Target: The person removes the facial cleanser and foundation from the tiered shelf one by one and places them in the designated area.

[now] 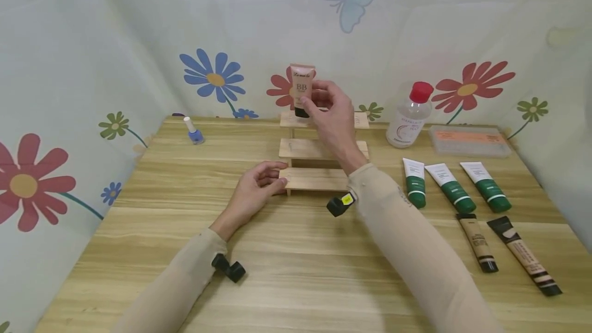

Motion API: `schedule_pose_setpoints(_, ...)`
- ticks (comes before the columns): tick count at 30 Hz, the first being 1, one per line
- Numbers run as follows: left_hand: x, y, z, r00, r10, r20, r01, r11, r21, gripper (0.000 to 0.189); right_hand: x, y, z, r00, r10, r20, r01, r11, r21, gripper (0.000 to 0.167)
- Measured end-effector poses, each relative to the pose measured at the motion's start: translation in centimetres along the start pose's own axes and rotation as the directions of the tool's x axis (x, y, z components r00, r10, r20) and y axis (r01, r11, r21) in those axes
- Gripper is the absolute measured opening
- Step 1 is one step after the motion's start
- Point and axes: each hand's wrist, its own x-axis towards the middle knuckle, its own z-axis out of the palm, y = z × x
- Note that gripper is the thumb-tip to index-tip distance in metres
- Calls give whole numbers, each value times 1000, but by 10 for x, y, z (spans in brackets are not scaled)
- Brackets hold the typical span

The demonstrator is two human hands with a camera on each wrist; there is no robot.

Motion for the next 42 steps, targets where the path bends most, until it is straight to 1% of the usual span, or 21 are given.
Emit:
schedule_pose_setpoints(7, -1, 0, -1, 1000, 8, 7, -8, 1000, 19, 36, -3, -13, -14, 999, -29, -21, 30, 999, 23, 32)
schedule_pose_setpoints(15, -1, -1, 0, 1000, 5, 14, -5, 1000, 24, 35, -9, -29, -45, 996, -69, -56, 73, 995, 62, 29)
schedule_pose_setpoints(19, -1, -2, -1, 1000, -2, 12, 1, 1000, 23, 33, -14, -40, -60, 995, -82, -60, 85, 995, 55, 31)
schedule_pose_setpoints(23, -1, -3, -1, 1000, -3, 10, 3, 1000, 31, 33, -21, -49, -74, 993, -93, -66, 96, 995, 38, 31)
schedule_pose_setpoints(30, -1, -4, 0, 1000, 1, 18, -2, 1000, 20, 33, -36, -57, -102, 985, -136, -109, 135, 991, -23, 31)
schedule_pose_setpoints(36, -1, -2, 0, 1000, 12, 11, -12, 998, 67, 36, -50, -65, -127, 981, -126, -149, 119, 991, -57, 33)
schedule_pose_setpoints(42, -1, 1, 0, 1000, 17, 4, -17, 997, 72, 37, -65, -69, -150, 977, -123, -176, 104, 988, -113, 35)
